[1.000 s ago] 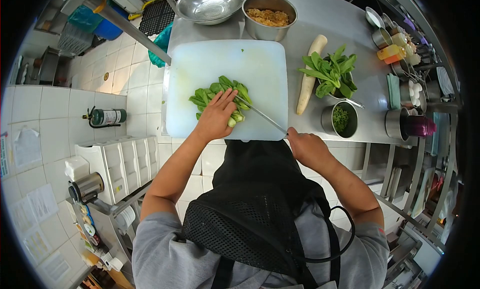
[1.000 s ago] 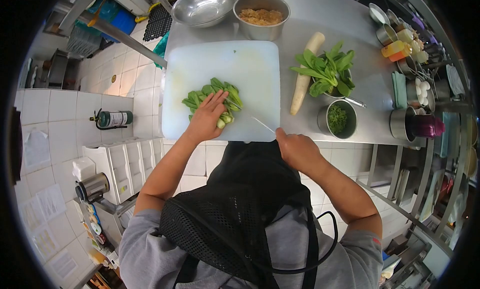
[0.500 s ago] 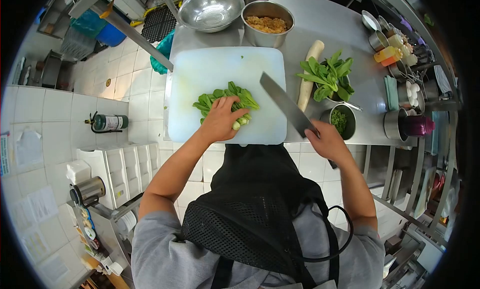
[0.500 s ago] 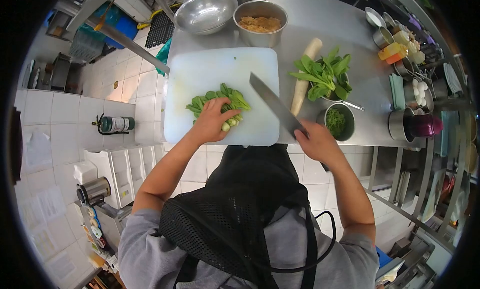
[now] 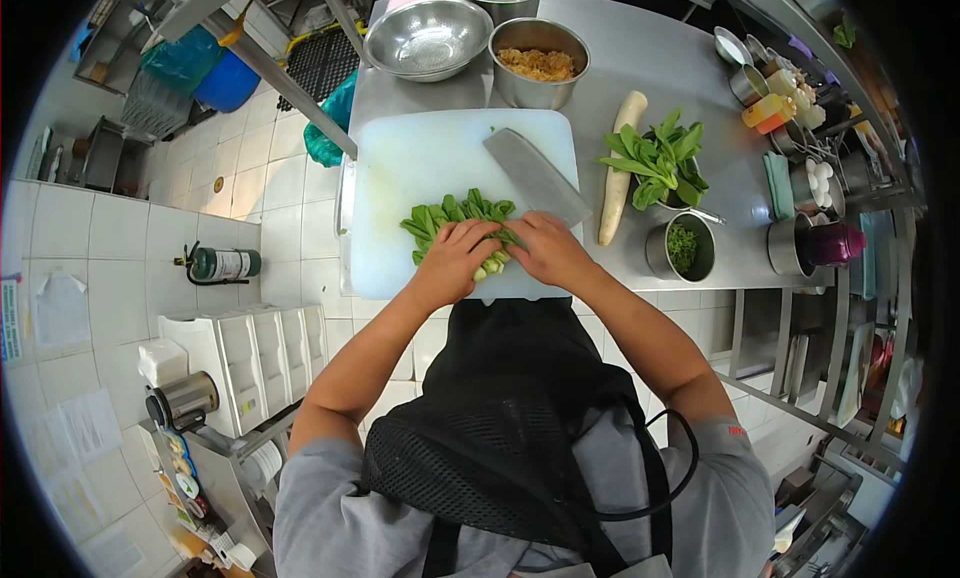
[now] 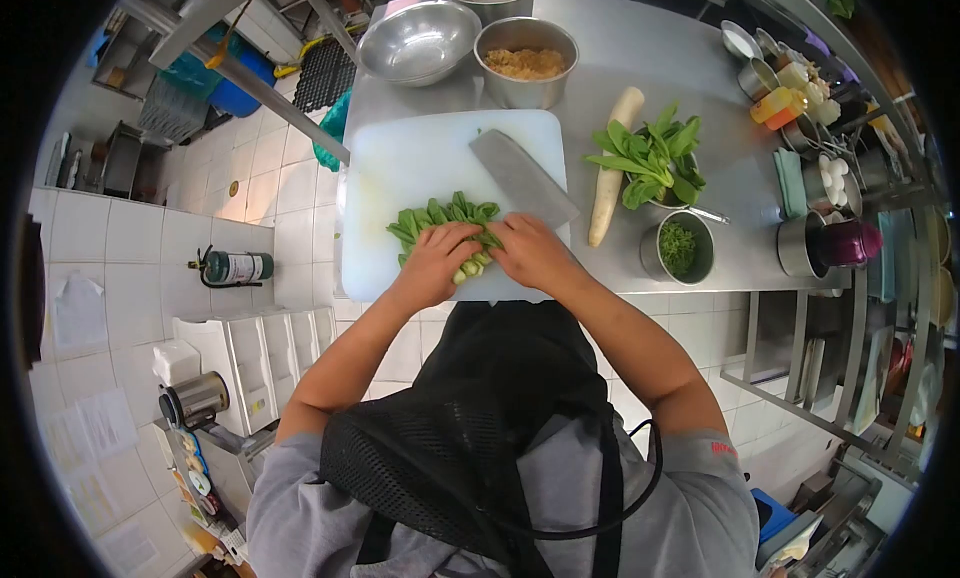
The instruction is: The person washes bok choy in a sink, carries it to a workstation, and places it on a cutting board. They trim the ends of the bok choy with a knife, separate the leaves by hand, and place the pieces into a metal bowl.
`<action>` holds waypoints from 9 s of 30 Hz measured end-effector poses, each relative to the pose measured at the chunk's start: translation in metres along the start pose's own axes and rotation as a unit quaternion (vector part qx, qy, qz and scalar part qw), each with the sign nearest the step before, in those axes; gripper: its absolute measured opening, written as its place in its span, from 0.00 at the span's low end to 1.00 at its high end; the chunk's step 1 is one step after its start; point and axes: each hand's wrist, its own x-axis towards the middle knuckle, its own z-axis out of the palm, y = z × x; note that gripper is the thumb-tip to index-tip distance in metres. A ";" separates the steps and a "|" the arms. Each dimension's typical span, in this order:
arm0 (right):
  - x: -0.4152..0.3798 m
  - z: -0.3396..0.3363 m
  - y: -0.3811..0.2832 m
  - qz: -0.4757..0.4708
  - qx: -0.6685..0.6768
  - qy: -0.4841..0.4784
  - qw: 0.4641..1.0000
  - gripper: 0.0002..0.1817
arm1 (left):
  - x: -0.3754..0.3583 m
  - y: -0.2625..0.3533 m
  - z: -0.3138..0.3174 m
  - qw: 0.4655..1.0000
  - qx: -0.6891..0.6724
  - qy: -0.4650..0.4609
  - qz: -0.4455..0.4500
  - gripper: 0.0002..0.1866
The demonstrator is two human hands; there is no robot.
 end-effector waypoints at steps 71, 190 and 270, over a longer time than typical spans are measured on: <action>-0.049 -0.045 0.049 0.132 -0.023 -0.136 0.982 0.17 | 0.032 0.022 0.019 0.989 0.081 -0.014 -0.120 0.29; -0.207 -0.145 0.048 0.407 0.314 -0.138 0.846 0.17 | 0.257 0.073 0.039 0.982 0.025 0.099 0.157 0.19; -0.134 -0.146 -0.015 0.312 0.014 -0.153 0.938 0.10 | 0.078 -0.023 0.027 0.998 0.031 -0.049 -0.009 0.35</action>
